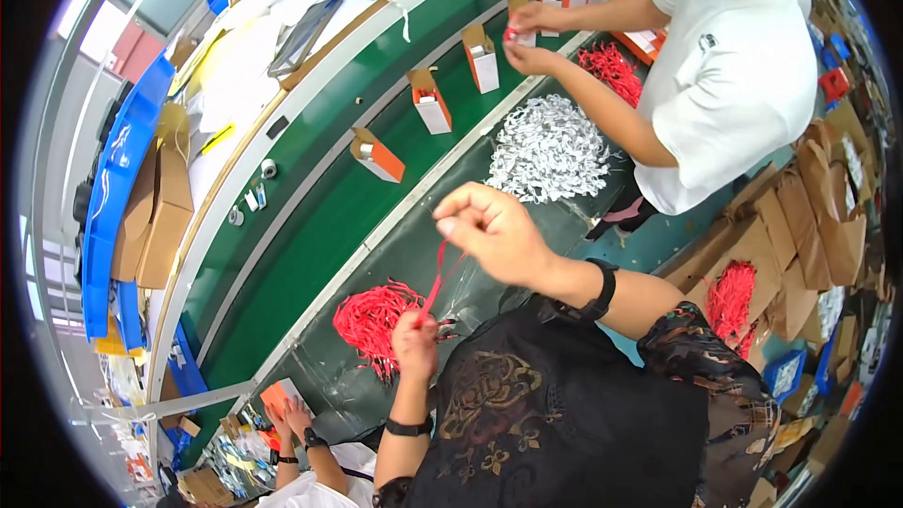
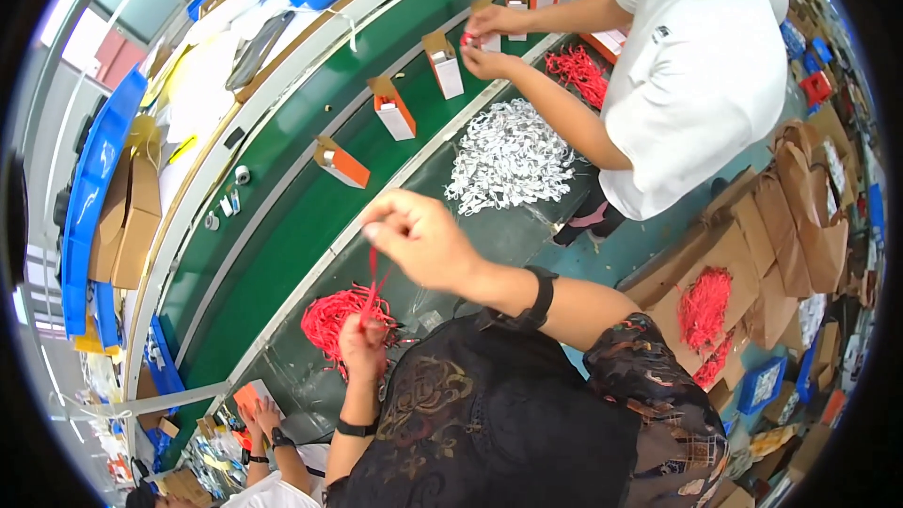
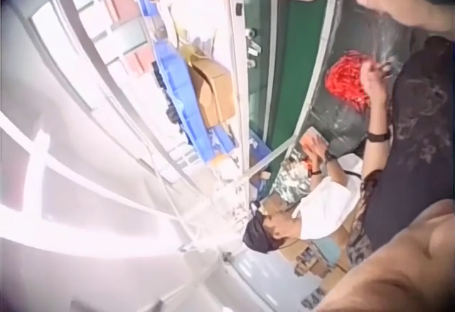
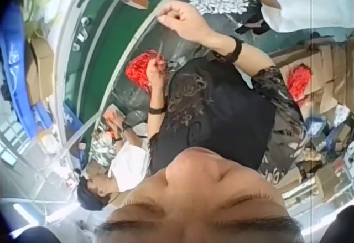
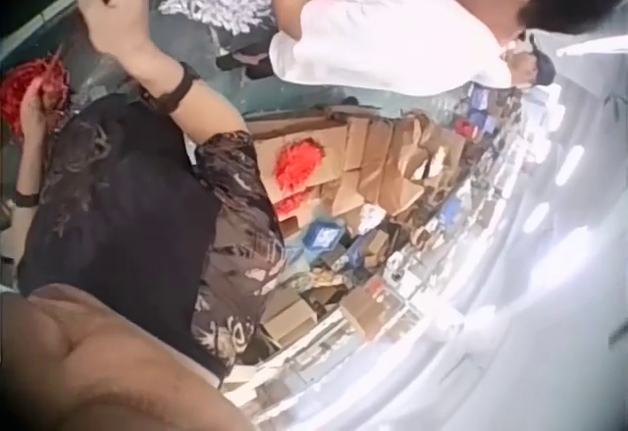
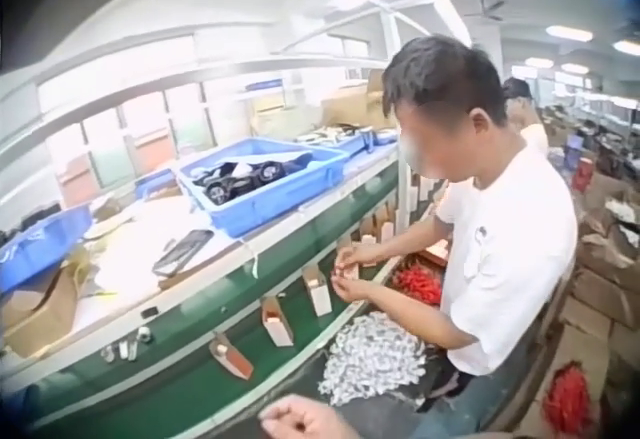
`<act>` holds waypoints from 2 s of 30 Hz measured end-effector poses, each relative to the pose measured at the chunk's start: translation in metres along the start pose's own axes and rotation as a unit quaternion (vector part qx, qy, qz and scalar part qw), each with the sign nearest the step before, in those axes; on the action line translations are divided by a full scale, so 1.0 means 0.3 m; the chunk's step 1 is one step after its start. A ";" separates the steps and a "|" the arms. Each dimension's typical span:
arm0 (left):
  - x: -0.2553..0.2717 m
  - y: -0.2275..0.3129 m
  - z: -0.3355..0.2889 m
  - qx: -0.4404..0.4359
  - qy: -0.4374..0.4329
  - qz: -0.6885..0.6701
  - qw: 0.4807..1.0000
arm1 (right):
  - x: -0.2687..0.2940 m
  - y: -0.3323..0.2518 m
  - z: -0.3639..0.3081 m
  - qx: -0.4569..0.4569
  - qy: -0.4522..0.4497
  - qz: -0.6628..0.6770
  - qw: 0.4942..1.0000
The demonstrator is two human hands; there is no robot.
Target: Folding small cardboard boxes and assembling tags or components with strings on an assembly line.
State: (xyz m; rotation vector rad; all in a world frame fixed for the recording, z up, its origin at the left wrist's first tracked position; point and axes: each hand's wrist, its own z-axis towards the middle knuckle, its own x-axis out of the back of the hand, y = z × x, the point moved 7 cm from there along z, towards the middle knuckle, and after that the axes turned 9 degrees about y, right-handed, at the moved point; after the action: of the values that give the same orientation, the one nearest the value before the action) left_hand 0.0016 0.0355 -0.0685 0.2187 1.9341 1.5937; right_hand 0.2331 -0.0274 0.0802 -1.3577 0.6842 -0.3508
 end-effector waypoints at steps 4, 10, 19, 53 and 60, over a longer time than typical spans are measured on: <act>0.067 0.079 -0.005 -0.004 0.069 0.032 0.997 | 0.176 0.625 -0.067 -0.189 -0.029 0.060 0.980; 0.022 0.143 -0.026 -0.134 0.059 0.509 0.848 | 0.518 1.101 -0.047 -0.151 -0.137 -0.551 0.809; 0.073 0.195 -0.091 -0.176 0.122 0.561 0.799 | 0.648 1.003 0.190 -0.003 0.010 -0.667 0.745; -0.166 0.187 0.116 -0.024 -0.040 0.431 0.901 | -0.074 0.383 -0.116 -0.181 -0.301 -0.168 0.921; -0.143 0.114 0.123 0.046 -0.059 0.264 0.962 | -0.047 0.300 -0.110 -0.178 -0.296 -0.167 0.923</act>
State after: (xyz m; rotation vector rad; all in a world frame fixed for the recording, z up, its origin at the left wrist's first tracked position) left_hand 0.0475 0.0541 -0.0248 0.9135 1.9562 1.7622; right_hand 0.1878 -0.0264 -0.0053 -1.8230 0.0014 -0.0653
